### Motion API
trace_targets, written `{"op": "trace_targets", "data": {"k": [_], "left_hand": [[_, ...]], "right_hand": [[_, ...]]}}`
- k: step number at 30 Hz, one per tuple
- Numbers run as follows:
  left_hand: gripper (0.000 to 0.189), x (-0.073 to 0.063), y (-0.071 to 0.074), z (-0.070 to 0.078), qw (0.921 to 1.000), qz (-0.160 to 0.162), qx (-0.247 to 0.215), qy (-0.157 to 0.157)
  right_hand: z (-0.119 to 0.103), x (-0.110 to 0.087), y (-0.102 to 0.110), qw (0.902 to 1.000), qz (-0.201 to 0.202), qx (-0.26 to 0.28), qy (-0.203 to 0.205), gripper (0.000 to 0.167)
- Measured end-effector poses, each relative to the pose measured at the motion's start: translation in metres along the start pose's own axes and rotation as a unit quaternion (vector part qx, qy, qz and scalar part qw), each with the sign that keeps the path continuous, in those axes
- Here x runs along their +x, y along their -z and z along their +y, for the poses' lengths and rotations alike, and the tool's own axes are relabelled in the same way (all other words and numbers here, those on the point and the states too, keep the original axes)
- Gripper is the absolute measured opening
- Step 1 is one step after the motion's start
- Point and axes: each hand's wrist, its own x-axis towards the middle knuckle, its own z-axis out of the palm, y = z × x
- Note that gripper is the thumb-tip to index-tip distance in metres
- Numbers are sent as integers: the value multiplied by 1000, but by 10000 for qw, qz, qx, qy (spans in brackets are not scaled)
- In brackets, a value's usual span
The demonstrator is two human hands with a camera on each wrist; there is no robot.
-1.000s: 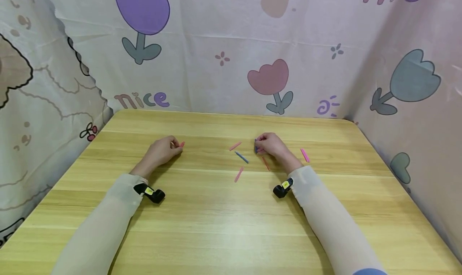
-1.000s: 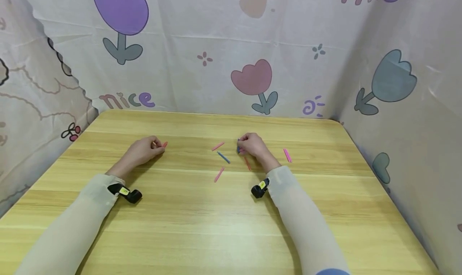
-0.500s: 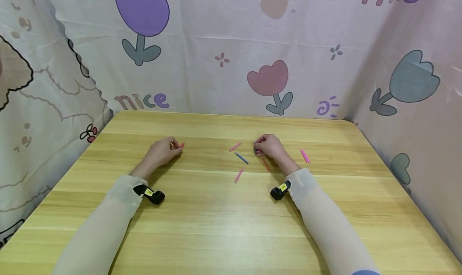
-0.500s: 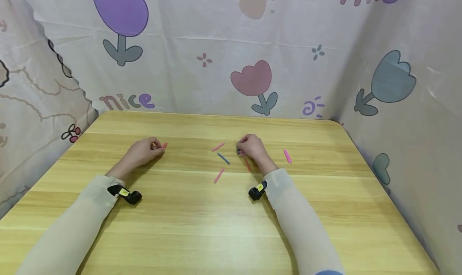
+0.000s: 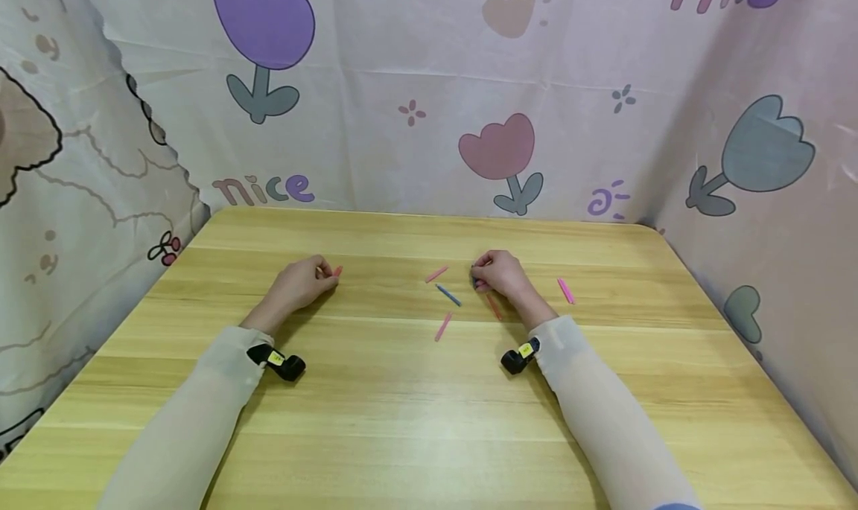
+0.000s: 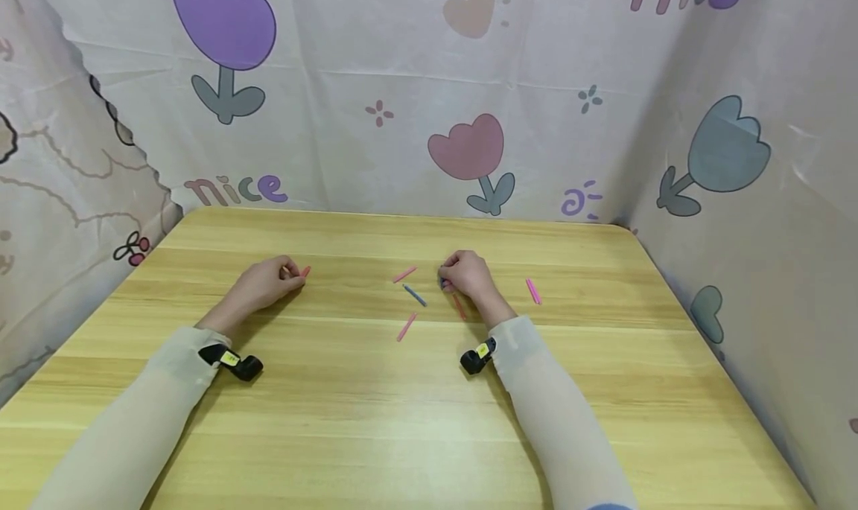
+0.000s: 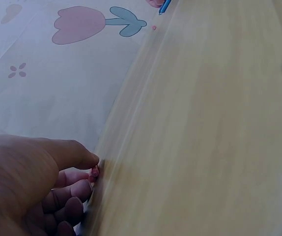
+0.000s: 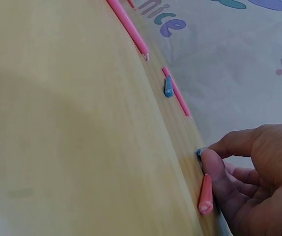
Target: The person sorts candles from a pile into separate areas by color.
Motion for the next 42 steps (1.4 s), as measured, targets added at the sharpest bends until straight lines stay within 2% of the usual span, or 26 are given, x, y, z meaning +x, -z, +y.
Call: {"op": "trace_targets", "data": {"k": [10,18,31,42], "left_hand": [[22,0,0,0,10000,-17,48,0],[22,0,0,1,10000,-10,31,-37],[21,0,2,1,10000,34,37,-40],[21,-1,1,3,10000,10,30,-21]], "right_hand": [[2,-3,2,9999,14,-120,44,19],[0,-9,8,9994,60,-203,291,22],[2,-22,18,9920,85,-961,811,22],[2,-39,25,9810,45,-1584,1122,23]]}}
